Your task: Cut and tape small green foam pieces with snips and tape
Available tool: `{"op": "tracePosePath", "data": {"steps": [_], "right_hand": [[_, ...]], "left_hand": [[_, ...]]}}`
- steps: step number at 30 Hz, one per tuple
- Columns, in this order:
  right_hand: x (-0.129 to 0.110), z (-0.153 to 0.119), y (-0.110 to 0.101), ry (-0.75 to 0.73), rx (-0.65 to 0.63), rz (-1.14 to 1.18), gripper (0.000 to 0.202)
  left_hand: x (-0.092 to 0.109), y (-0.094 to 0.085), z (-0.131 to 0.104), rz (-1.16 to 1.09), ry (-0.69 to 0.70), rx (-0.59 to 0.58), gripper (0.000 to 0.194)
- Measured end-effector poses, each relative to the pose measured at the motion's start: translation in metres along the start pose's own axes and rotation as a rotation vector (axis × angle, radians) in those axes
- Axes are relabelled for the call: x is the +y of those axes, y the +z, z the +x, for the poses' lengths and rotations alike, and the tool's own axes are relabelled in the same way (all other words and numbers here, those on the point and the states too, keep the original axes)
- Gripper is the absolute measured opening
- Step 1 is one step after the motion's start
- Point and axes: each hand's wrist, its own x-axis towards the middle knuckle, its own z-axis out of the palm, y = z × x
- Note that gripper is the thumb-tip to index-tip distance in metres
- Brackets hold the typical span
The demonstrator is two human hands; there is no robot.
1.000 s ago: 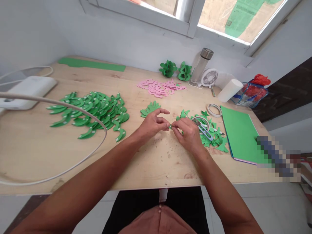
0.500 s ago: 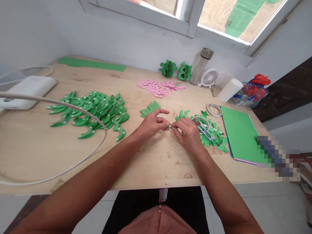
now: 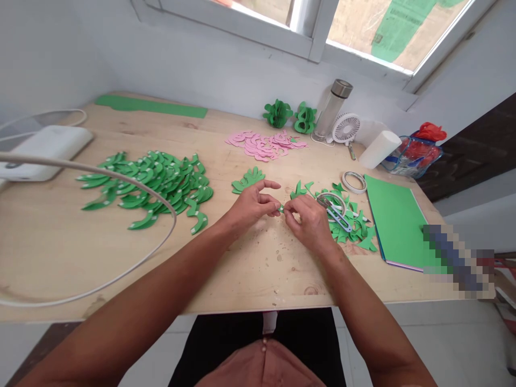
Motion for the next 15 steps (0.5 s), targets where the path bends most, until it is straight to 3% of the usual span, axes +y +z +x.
{"op": "tracePosePath", "data": {"steps": [15], "right_hand": [[0.0021, 0.0003, -0.0012, 0.001, 0.004, 0.026, 0.014]], "left_hand": [[-0.0020, -0.0013, 0.0015, 0.010, 0.003, 0.018, 0.046]]}}
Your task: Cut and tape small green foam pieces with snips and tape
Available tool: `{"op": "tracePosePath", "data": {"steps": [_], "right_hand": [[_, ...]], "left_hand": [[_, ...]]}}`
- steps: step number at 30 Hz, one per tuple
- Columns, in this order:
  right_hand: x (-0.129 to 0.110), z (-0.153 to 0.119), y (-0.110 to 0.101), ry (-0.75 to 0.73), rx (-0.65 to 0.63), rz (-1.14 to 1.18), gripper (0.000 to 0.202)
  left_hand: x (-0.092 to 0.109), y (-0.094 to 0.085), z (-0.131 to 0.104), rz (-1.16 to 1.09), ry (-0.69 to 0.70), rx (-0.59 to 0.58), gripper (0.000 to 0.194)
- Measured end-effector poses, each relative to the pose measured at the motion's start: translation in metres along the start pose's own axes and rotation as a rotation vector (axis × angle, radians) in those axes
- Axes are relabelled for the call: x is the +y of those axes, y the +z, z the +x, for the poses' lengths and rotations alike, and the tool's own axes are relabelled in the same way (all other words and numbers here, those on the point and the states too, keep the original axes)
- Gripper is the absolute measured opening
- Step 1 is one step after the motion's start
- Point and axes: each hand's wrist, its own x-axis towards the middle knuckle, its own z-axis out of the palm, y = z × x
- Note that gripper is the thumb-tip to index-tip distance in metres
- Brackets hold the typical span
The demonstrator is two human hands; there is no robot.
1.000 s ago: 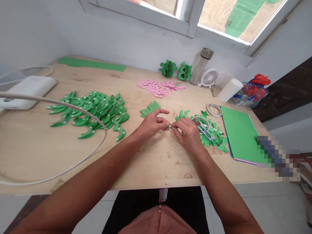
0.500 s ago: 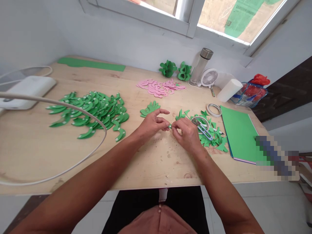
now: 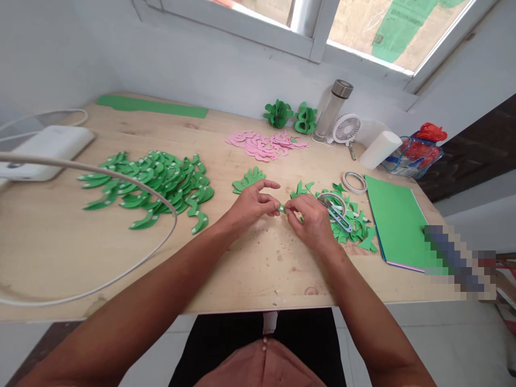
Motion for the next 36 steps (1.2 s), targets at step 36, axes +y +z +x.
{"op": "tracePosePath", "data": {"steps": [36], "right_hand": [[-0.0010, -0.0002, 0.0031, -0.002, 0.078, -0.059, 0.016]], "left_hand": [[-0.0003, -0.0004, 0.0008, 0.046, -0.013, -0.024, 0.043]]}}
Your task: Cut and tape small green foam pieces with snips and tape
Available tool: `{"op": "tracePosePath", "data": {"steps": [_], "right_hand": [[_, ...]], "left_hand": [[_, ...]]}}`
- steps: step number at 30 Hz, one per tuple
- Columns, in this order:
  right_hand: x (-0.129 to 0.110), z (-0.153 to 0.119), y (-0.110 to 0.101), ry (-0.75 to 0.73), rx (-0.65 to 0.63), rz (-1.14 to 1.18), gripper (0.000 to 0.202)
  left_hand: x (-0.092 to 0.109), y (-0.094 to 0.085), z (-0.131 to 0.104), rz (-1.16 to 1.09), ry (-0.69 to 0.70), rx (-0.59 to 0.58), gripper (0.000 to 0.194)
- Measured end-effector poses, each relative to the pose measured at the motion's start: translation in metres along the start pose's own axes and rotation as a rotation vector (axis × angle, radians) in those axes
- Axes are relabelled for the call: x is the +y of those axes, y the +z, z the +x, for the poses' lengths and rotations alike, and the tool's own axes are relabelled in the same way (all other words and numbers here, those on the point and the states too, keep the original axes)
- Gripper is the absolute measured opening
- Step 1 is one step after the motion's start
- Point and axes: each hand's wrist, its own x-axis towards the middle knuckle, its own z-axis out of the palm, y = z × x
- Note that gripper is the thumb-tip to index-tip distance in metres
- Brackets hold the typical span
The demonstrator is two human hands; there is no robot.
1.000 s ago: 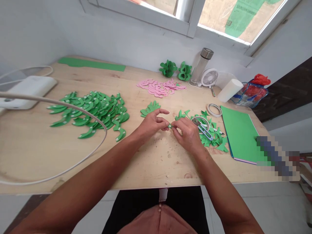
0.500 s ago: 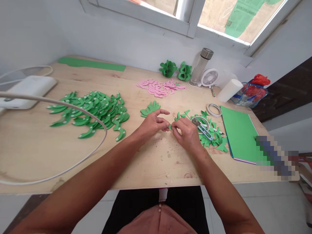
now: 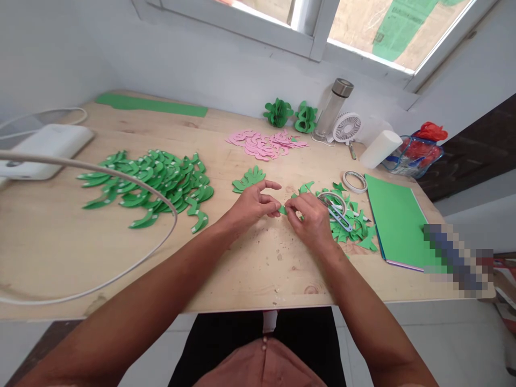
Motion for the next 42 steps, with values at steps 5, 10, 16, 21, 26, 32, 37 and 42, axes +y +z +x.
{"op": "tracePosePath", "data": {"steps": [5, 10, 16, 21, 26, 32, 37, 42], "right_hand": [[0.0005, -0.0011, 0.0004, -0.024, -0.023, -0.043, 0.018], [0.0014, -0.0018, 0.0007, -0.044, -0.039, -0.072, 0.020], [0.0023, -0.0018, 0.0002, -0.070, -0.067, -0.096, 0.021], [0.0037, -0.0015, 0.0001, -0.086, -0.079, -0.119, 0.021], [0.0038, -0.0019, -0.0005, -0.099, -0.097, -0.147, 0.020], [0.0026, -0.0018, -0.0019, -0.115, -0.106, -0.173, 0.020], [0.0022, -0.0015, -0.0023, -0.120, -0.117, -0.181, 0.020], [0.0010, -0.0016, -0.0027, -0.128, -0.100, -0.207, 0.020]], "left_hand": [[-0.0012, -0.0009, 0.0005, -0.028, -0.010, -0.012, 0.044], [-0.0016, -0.0020, 0.0009, -0.040, -0.012, -0.018, 0.045], [-0.0020, -0.0028, 0.0016, -0.032, -0.014, -0.018, 0.044], [-0.0020, -0.0027, 0.0015, -0.024, -0.012, -0.019, 0.044], [-0.0032, -0.0030, 0.0026, -0.031, -0.019, -0.026, 0.046], [-0.0046, -0.0030, 0.0025, -0.021, -0.005, -0.014, 0.045], [-0.0040, -0.0024, 0.0019, -0.002, -0.002, -0.002, 0.044], [-0.0040, -0.0023, 0.0024, -0.015, -0.008, -0.001, 0.046]]}}
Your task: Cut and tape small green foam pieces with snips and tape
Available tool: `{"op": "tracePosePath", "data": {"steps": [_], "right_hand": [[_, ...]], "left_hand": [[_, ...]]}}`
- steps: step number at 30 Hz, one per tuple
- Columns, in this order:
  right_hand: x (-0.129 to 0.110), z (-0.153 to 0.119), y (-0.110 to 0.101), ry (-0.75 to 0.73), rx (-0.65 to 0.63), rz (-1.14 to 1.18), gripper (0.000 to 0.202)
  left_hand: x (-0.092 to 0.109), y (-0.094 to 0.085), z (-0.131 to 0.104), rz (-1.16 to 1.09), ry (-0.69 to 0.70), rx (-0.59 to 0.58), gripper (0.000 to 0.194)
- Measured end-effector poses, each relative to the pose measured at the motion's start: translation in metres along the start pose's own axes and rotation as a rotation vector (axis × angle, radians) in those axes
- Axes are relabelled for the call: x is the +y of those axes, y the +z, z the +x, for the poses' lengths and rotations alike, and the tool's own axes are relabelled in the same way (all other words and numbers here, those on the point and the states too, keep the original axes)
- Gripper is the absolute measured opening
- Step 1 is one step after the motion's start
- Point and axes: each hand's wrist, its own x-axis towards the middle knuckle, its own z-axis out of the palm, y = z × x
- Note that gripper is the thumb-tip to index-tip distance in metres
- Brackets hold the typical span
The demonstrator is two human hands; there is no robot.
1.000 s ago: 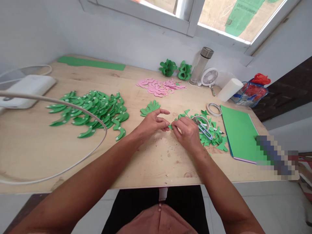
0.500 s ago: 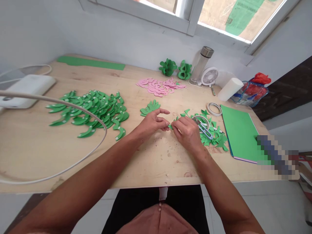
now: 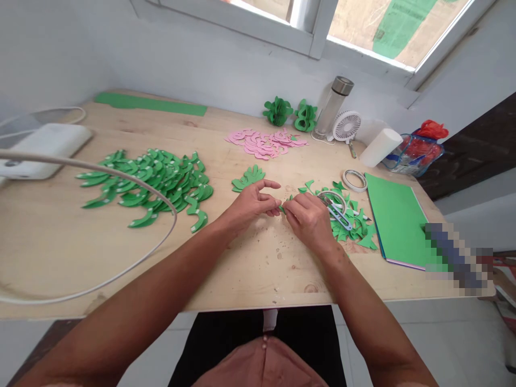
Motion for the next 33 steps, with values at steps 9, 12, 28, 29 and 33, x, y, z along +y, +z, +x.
{"op": "tracePosePath", "data": {"steps": [9, 12, 28, 29, 33], "right_hand": [[-0.0011, 0.0011, -0.0006, -0.002, -0.001, 0.008, 0.021], [-0.0012, 0.0008, -0.0004, 0.006, -0.004, 0.035, 0.021], [0.0003, 0.0009, -0.0001, 0.243, 0.119, 0.232, 0.013], [0.0006, 0.0012, -0.0005, 0.278, 0.137, 0.253, 0.014], [0.0006, 0.0027, -0.0031, 0.425, 0.158, 0.326, 0.016]], "left_hand": [[0.0023, 0.0006, -0.0009, -0.009, -0.014, 0.000, 0.046], [0.0018, 0.0003, -0.0008, -0.004, -0.012, -0.002, 0.046], [0.0018, 0.0018, -0.0008, -0.058, 0.037, 0.054, 0.050], [0.0017, 0.0018, -0.0008, -0.056, 0.041, 0.059, 0.050], [0.0021, 0.0019, -0.0010, -0.033, 0.059, 0.080, 0.049]]}}
